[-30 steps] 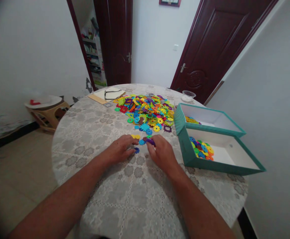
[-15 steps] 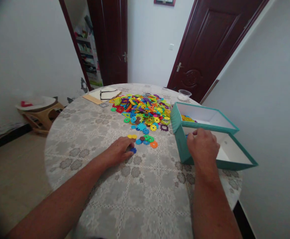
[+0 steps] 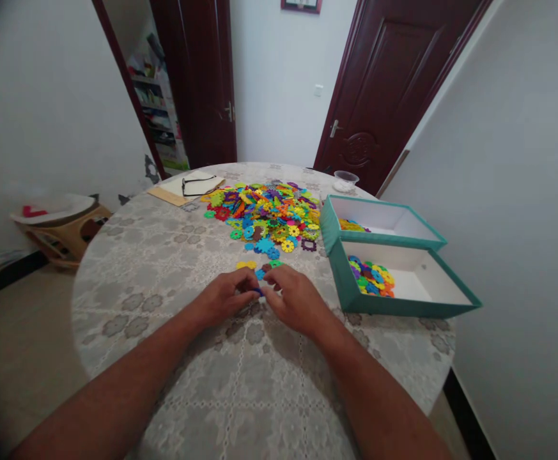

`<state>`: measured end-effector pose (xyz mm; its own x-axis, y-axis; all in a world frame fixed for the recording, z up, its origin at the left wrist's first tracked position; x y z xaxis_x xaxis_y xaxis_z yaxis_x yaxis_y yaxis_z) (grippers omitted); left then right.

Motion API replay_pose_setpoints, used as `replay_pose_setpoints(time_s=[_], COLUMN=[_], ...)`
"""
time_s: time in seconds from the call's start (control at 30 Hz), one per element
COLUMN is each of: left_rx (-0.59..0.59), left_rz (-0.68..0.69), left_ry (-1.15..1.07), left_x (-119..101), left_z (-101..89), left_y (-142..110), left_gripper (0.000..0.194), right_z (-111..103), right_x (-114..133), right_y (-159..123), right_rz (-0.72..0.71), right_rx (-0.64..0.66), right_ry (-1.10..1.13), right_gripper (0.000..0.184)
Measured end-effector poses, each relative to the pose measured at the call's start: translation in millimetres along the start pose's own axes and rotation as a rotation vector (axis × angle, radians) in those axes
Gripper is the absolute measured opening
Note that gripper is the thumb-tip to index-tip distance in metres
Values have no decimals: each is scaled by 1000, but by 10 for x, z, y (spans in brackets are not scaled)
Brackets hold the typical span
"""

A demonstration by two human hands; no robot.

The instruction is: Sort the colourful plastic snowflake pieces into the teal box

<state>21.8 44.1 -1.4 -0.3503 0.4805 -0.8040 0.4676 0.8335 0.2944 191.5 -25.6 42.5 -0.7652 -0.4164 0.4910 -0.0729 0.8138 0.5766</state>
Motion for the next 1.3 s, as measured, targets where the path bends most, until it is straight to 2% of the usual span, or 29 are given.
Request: replay_pose_setpoints(time_s=[0.1,0.23,0.33,0.43,0.5,0.6,0.7,0.77,0.83,0.9,1.0,1.07,1.13,1.2,1.3], left_rx=[-31,-42,-150,-248,-275,-219,-137,-94,-52,-3,66,96,115,119,91], left_rz=[-18,33,165,294,319,263,216,207,218,248,305,342,372,399,428], left_ry=[-11,-4,83,221,339,526,644,667,653,618,554,516,483,453,408], left_x=[14,-9,3,110,217,334,324,281,241,214,197,197,207,218,215], left_z=[-17,-46,-92,-104,-91,-49,-9,5,13,21,47,77,112,140,150], left_y=[17,38,51,55,61,76,82,78,66,45,2,-29,-57,-76,-75], left_gripper=[16,15,16,26,37,47,45,43,44,46,47,49,51,52,50], right_z=[190,158,-92,-516,-816,-1133,-1227,-1155,-983,-728,-259,20,223,347,432], right_x=[50,13,-72,-256,-445,-756,-894,-823,-661,-487,-353,-389,-490,-594,-673], right_y=[-40,10,92,126,96,26,-1,25,66,92,59,-1,-56,-79,-54], right_rz=[8,22,23,26,58,143,173,117,32,-35,-63,-16,55,98,70], right_rx=[42,-4,-169,-446,-618,-736,-755,-732,-670,-551,-284,-127,-26,27,66], right_ry=[47,48,-77,-324,-496,-698,-785,-747,-643,-526,-438,-441,-448,-442,-376], right_gripper=[8,10,12,15,16,16,17,20,22,24,28,32,40,45,42])
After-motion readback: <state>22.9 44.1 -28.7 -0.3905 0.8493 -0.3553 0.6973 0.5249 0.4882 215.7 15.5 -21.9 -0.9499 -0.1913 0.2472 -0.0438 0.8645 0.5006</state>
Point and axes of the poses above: each hand's wrist, its own y-axis towards the middle knuckle, its own z-axis out of the palm, x = y × z, the point moved 4 cm from there along y, towards the middle knuckle, and after that the axes turned 15 degrees about -x, right-handed, at the moved point
